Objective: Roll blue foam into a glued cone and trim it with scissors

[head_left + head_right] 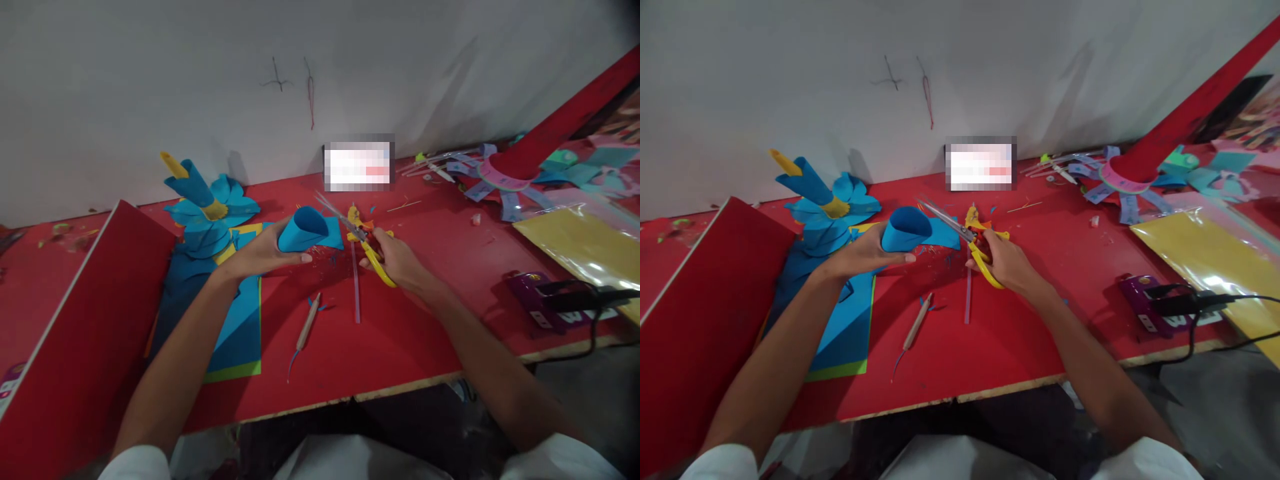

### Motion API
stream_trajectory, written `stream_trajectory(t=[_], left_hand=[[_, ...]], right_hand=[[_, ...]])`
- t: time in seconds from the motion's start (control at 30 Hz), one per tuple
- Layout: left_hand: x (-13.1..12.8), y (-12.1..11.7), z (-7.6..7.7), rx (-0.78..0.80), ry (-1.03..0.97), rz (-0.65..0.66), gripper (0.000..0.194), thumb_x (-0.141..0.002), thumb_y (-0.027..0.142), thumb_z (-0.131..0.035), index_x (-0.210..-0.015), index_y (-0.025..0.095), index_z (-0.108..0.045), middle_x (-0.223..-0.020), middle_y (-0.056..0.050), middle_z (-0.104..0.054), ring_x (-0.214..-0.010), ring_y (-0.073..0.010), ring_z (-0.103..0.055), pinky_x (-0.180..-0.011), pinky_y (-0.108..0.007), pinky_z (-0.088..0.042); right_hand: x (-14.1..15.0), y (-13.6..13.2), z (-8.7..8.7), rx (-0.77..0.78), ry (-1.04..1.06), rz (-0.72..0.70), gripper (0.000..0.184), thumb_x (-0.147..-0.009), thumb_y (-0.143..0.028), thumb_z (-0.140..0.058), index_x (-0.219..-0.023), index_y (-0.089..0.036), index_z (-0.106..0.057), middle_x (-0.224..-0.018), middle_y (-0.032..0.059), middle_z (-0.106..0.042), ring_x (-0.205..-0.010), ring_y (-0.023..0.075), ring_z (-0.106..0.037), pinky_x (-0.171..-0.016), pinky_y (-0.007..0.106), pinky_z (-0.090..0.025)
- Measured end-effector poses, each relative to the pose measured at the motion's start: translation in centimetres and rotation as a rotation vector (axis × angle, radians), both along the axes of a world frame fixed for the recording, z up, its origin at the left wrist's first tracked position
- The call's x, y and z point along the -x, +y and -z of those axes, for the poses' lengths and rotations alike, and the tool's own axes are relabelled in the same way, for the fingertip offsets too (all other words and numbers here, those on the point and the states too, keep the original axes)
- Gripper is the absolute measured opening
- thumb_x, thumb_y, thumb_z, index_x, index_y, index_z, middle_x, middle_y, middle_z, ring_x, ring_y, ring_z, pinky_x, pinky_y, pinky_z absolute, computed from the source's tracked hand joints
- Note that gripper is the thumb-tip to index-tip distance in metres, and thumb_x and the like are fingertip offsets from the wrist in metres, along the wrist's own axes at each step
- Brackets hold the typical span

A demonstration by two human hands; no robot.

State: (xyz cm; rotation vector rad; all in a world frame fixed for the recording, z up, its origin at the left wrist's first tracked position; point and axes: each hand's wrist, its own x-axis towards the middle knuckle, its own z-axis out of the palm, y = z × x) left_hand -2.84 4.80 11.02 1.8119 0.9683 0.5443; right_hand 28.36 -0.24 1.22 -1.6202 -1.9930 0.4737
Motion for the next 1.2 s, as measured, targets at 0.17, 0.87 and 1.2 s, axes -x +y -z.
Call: stream_trajectory(t=[0.17, 0.87, 1.2], left_hand=[[-0.1, 0.1, 0.2, -0.012, 0.008, 0.036, 0.050, -0.074, 0.050, -0.091, -0.100, 0.015, -0.069, -0.104, -0.011, -0.078, -0.101, -0.0287, -0.073, -0.085, -0.035, -0.060], [0.1, -0.2, -0.3, -0.017, 0.031, 0.034, 0.067, -0.071, 0.056, -0.091, -0.120, 0.017, -0.067, -0.111, -0.010, -0.076, -0.100, -0.0274, -0.071, -0.086, -0.037, -0.060], [1.6, 0.4, 0.1, 0.250, 0.036, 0.272, 0.048, -0.068, 0.044, -0.096, -0.094, 0.018, -0.065, -0.085, -0.004, -0.073, -0.078, -0.0199, -0.070, -0.072, -0.031, -0.056]], right_hand=[[0.5, -0.2, -0.3, -0.002, -0.044, -0.002, 0.034, -0.084, -0.046, -0.074, -0.103, -0.022, -0.061, -0.093, 0.0081, -0.073, -0.081, 0.0274, -0.067, -0.066, 0.031, -0.035], [0.0, 0.0, 0.0, -0.055, 0.022, 0.011, 0.036, -0.083, -0.055, -0.073, -0.091, -0.024, -0.057, -0.076, 0.0027, -0.064, -0.065, 0.0198, -0.057, -0.061, 0.031, -0.032], [0.5, -0.6, -0.8, -0.046, -0.017, -0.096, 0.032, -0.087, -0.048, -0.074, -0.102, -0.023, -0.060, -0.098, 0.0075, -0.073, -0.084, 0.0251, -0.068, -0.069, 0.032, -0.040]])
